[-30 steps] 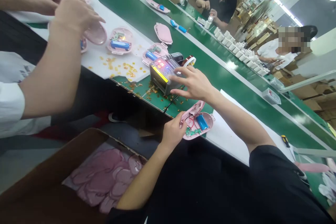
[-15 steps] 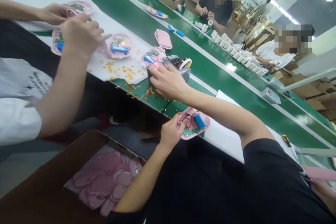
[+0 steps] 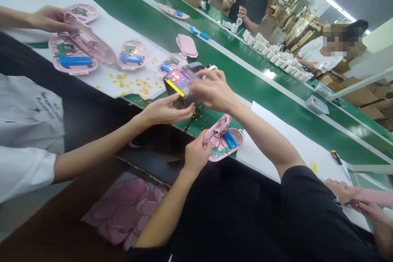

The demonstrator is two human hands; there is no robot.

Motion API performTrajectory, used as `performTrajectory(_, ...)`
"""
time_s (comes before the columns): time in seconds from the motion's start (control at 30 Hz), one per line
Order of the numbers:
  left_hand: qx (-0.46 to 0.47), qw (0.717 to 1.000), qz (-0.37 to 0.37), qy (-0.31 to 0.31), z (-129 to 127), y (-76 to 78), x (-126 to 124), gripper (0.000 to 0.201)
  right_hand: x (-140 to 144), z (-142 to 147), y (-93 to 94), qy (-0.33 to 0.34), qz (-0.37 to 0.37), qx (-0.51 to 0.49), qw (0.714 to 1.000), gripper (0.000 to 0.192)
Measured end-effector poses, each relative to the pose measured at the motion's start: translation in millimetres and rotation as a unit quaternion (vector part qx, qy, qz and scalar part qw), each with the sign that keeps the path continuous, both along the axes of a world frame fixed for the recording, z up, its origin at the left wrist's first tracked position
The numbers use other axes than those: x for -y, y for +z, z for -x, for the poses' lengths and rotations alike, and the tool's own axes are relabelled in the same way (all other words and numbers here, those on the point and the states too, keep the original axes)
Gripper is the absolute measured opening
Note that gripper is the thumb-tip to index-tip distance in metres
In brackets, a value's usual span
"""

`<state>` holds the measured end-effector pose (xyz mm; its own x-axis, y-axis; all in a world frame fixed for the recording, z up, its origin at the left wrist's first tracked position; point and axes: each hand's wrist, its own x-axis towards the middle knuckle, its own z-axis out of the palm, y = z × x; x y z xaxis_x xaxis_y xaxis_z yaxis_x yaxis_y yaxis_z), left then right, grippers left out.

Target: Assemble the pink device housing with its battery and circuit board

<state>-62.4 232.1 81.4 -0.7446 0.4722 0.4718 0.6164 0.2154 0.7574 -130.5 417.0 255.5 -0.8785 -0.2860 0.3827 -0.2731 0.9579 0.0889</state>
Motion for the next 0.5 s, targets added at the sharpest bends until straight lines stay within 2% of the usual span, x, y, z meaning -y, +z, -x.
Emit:
performTrajectory(0.07, 0.005, 1.000, 0.005, 0.004, 0.4, -1.9, 1.3, 0.036, -5.6, -8.7, -11.2, 0.024, -0.063, 0.038, 0.997, 0.025)
performTrajectory(0.17, 0.013, 1.000, 0.023, 0.012, 2.5, -5.3, 5.0, 0.039, 0.1, -4.7, -20.3, 0.078, -0.121, 0.067, 0.987, 0.029)
performTrajectory(0.23, 0.018, 0.999, 0.039, 0.021, 4.7, -7.1, 7.7, 0.039, 9.2, 3.1, -15.3, 0.119, -0.134, 0.072, 0.981, 0.031)
performTrajectory(0.3, 0.023, 0.998, 0.051, 0.029, 7.0, -8.0, 10.1, 0.040, 18.1, 7.1, -1.6, 0.136, -0.140, 0.079, 0.977, 0.031)
performTrajectory(0.37, 0.030, 0.997, 0.056, 0.035, 8.9, -7.9, 12.4, 0.042, 23.7, 1.4, 16.5, 0.090, -0.109, 0.076, 0.987, 0.030)
performTrajectory(0.43, 0.042, 0.997, 0.055, 0.038, 11.0, -6.9, 15.0, 0.045, 25.6, -17.4, 30.3, -0.007, -0.018, 0.043, 0.999, 0.026)
performTrajectory(0.5, 0.061, 0.996, 0.050, 0.034, 14.3, -5.6, 18.0, 0.045, 25.4, -48.6, 30.2, -0.075, 0.072, 0.020, 0.994, 0.027)
